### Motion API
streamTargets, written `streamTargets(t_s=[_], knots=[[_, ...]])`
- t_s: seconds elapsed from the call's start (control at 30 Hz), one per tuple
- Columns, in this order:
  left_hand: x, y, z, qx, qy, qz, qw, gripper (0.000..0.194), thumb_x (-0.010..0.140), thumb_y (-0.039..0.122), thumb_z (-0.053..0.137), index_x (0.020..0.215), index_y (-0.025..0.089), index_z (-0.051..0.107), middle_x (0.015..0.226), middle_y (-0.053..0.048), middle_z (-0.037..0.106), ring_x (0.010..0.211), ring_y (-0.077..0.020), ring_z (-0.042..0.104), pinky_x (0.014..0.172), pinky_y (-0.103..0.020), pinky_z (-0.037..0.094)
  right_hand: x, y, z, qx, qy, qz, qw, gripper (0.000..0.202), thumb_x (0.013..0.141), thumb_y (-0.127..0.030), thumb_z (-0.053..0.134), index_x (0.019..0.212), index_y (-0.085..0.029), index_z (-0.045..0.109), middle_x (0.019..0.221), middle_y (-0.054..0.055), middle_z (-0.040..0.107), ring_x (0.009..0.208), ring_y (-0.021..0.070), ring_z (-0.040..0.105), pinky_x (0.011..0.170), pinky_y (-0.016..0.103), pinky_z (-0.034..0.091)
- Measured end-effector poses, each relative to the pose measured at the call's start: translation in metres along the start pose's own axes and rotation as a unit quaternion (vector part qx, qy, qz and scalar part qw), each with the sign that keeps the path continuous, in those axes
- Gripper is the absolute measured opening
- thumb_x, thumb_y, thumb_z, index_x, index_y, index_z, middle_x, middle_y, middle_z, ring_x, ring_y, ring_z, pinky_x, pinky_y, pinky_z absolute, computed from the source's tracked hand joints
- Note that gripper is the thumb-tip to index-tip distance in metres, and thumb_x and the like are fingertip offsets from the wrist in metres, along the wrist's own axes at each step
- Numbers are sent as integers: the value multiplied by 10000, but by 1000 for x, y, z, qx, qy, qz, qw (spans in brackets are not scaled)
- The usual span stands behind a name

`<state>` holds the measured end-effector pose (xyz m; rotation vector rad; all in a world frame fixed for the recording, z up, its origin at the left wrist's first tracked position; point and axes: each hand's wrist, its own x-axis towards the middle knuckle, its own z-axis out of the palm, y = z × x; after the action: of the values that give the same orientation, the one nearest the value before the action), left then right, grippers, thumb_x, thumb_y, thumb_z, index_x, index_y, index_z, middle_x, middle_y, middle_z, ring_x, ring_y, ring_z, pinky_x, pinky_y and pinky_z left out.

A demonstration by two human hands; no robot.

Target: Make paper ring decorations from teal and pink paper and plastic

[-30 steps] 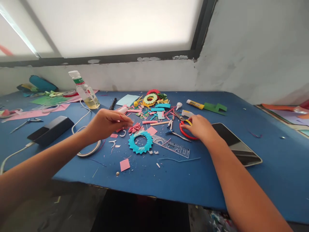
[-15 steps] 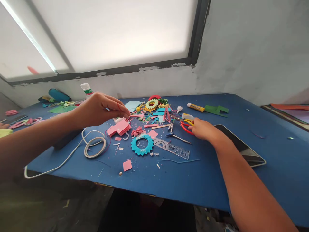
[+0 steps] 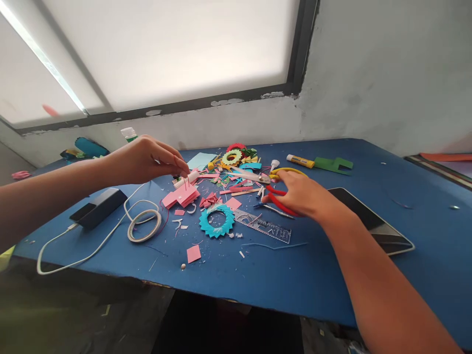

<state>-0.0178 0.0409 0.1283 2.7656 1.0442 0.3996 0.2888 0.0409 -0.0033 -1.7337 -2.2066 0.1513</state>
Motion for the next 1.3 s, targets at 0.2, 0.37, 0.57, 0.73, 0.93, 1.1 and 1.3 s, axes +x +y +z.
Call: streamTargets(t_s=[0.2, 0.37, 0.57, 0.73, 0.93, 1.1, 1.3], knots=[[7, -2, 15, 7, -28, 55, 998, 166, 760, 214, 566, 740, 201, 730, 759, 20, 720, 642, -93, 642, 618, -186, 453, -11, -40, 4, 5, -76, -94, 993, 535, 678, -584, 546, 1043, -194, 551, 1142, 104, 596, 990, 306, 568, 722, 392, 471], [10, 3, 24, 34, -78, 78, 993, 183, 787, 175, 551, 778, 195, 732, 790, -3, 724, 681, -104, 647, 632, -200, 441, -15, -45, 6, -9, -76, -113, 991, 603, 665, -651, 527, 1044, -183, 554, 1128, 111, 602, 949, 303, 584, 666, 374, 472], [15, 4, 29, 65, -104, 95, 988, 164, 785, 185, 578, 785, 240, 732, 822, 18, 724, 654, -95, 636, 605, -205, 418, -15, -40, 0, -29, -61, -97, 993, 582, 684, -607, 524, 1085, -186, 554, 1119, 120, 609, 957, 318, 583, 680, 397, 476], [17, 3, 28, 81, -108, 90, 987, 166, 782, 192, 577, 770, 254, 731, 813, 27, 724, 722, -108, 644, 613, -206, 409, -13, -32, -1, -37, -47, -95, 994, 548, 665, -592, 547, 1064, -217, 556, 1105, 111, 613, 969, 331, 574, 688, 427, 487], [18, 0, 23, 81, -105, 90, 987, 169, 789, 196, 565, 775, 232, 729, 804, 26, 721, 642, -82, 625, 602, -190, 404, -13, -21, -4, -30, -49, -84, 995, 558, 633, -635, 570, 1036, -248, 567, 1150, 84, 593, 984, 338, 563, 699, 462, 501], [17, -1, 26, 75, -107, 87, 988, 170, 792, 198, 561, 784, 221, 730, 796, 20, 720, 625, -80, 614, 602, -193, 409, -13, -26, -6, -16, -48, -86, 995, 525, 646, -603, 572, 1020, -234, 579, 1158, 78, 592, 978, 324, 570, 696, 430, 496], [20, 2, 38, 54, -129, 93, 986, 170, 802, 200, 557, 815, 219, 726, 817, 11, 717, 654, -81, 618, 601, -194, 412, -14, -40, -1, -11, -84, -100, 991, 587, 639, -617, 562, 1055, -205, 600, 1098, 88, 630, 935, 299, 595, 672, 376, 483]])
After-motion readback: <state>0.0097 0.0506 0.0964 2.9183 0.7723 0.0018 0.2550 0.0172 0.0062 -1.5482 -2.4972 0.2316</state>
